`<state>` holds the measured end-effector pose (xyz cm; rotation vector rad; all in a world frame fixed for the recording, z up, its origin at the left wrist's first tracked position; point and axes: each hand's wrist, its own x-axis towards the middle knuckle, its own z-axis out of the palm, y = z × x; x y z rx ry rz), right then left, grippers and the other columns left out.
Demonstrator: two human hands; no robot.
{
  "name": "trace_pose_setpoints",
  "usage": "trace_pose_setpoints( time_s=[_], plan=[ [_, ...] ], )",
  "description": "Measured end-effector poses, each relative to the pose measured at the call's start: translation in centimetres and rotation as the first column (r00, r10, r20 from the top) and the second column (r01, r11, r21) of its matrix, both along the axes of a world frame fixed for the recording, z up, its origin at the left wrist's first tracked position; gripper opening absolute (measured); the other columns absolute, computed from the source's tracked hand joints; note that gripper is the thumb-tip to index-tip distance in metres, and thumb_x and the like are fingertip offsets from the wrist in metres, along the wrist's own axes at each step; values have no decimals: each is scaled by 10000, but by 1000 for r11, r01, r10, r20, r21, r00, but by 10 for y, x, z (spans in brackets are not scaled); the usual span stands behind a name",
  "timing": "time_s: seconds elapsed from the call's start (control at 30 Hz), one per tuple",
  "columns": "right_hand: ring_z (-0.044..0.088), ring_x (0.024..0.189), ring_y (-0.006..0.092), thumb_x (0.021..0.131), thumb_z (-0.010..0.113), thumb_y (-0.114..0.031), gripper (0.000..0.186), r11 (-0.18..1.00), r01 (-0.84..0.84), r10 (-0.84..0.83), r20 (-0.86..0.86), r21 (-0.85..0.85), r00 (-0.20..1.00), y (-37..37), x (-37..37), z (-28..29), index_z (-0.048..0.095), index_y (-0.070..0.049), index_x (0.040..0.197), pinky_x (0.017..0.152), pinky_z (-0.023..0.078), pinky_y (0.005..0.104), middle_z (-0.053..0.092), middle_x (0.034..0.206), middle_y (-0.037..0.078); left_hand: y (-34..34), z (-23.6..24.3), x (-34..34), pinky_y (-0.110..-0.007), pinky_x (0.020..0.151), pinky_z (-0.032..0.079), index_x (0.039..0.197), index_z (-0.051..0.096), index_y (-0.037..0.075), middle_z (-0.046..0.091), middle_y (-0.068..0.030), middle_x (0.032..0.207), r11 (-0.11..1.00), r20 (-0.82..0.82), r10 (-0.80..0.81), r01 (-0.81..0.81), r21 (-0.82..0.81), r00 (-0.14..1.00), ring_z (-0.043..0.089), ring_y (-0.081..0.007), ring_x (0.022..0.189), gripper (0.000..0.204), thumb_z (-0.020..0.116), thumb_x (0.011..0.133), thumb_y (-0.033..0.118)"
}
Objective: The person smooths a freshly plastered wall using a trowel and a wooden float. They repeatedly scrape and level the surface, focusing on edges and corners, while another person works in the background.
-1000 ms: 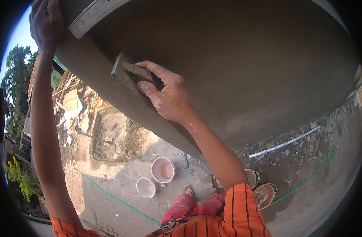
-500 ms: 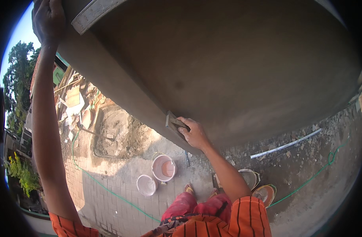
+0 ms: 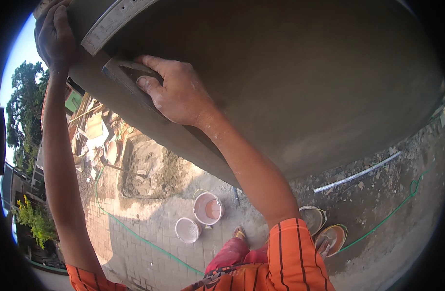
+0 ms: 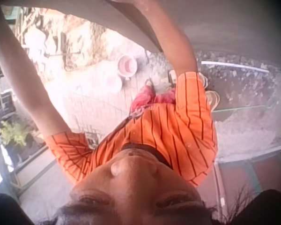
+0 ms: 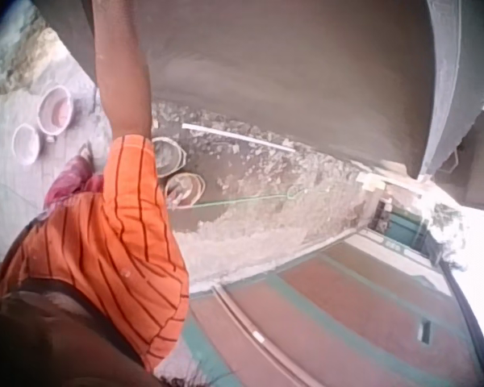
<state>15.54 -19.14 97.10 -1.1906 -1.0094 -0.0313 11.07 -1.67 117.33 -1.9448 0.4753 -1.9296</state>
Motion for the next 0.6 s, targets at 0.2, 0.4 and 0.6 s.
trace_pose_setpoints(
  time_s=[0.2,0.4,0.6],
  plan=[
    [657,966,218,946,642,-113,375,966,-37,24,-52,-255,998,3,-20,-126,596,-40,1311,910,493,338,704,1107,129,0,13,-30,-406,1004,406,872,668,-27,632,-215,1070,998,4,62,-62,29,998,562,-342,1125,273,463,951,135],
    [664,974,268,944,632,-109,364,915,8,-94,-192,-404,977,-34,-14,-268,611,-121,1308,880,496,379,686,1061,147,17,-1,10,-414,1010,402,873,666,-22,633,-215,1072,999,18,33,-34,15,999,560,-350,1130,268,465,949,138],
    [657,989,183,930,656,-94,346,1000,-6,1,-203,-24,979,-28,-3,-143,626,-59,1273,917,493,328,704,1097,140,8,4,2,-411,1000,411,872,667,-24,637,-218,1055,1000,10,-2,2,-13,1000,567,-349,1119,270,464,953,133]
  ],
)
